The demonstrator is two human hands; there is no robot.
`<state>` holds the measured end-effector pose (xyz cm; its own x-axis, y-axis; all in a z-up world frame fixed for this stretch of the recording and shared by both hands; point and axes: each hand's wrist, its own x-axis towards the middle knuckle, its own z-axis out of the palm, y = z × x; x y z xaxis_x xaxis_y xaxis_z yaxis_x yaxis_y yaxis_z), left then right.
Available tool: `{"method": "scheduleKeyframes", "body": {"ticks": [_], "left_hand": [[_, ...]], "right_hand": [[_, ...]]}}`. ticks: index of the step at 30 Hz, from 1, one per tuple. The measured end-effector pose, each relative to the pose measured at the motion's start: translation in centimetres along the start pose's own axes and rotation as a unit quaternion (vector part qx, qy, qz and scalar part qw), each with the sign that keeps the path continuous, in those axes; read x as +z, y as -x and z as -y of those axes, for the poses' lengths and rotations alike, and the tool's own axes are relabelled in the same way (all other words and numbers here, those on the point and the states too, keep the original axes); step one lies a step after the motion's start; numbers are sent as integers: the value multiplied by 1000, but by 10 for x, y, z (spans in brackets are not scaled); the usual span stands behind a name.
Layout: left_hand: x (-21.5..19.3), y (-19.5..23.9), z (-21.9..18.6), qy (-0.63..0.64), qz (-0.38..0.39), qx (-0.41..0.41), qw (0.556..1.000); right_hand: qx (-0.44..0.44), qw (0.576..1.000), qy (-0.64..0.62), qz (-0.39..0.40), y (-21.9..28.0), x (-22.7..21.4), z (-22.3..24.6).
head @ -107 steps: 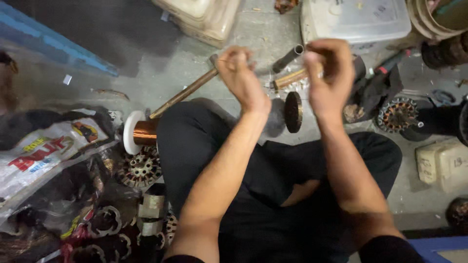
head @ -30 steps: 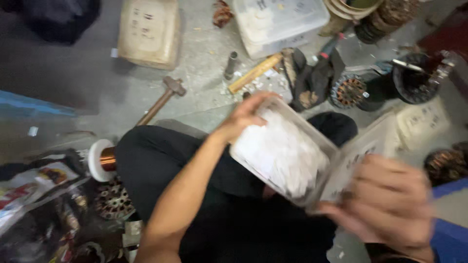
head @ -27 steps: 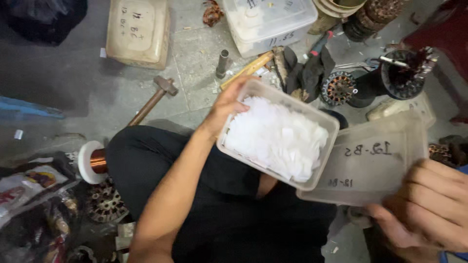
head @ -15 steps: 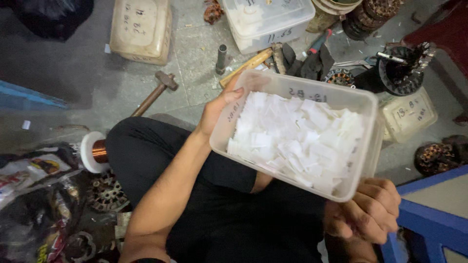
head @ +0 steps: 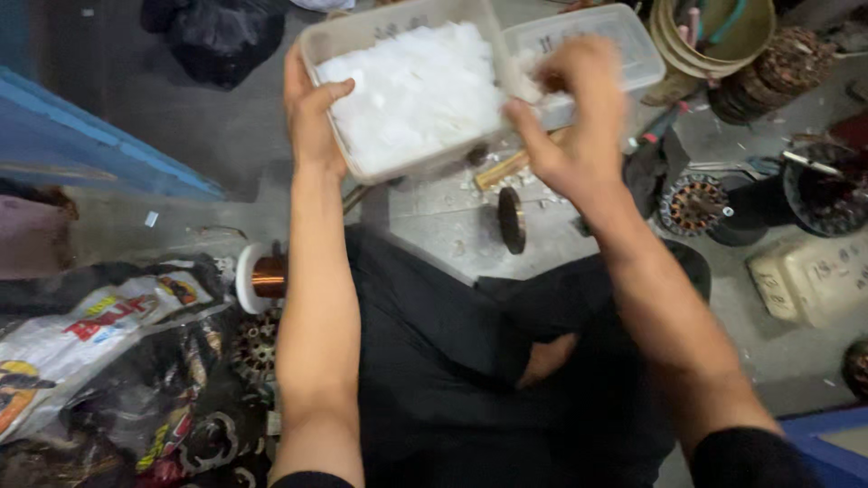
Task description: The person wipes a motor stator core with a cloth and then manually inserts white plastic insulating strips into the slots of the stator while sitting on the floor.
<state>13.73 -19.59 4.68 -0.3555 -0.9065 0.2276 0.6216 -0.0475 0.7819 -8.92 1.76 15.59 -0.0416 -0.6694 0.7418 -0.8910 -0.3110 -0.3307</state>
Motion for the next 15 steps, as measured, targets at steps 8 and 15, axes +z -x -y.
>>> {"method": "scheduleKeyframes", "body": {"ticks": [8, 15], "left_hand": [[-87, -61, 64, 9, -244, 5, 970], [-75, -61, 69, 57, -332, 7, 942]], "right_hand": [[26, 954, 25, 298, -78, 205, -62], [46, 910, 108, 399, -78, 278, -88]]}}
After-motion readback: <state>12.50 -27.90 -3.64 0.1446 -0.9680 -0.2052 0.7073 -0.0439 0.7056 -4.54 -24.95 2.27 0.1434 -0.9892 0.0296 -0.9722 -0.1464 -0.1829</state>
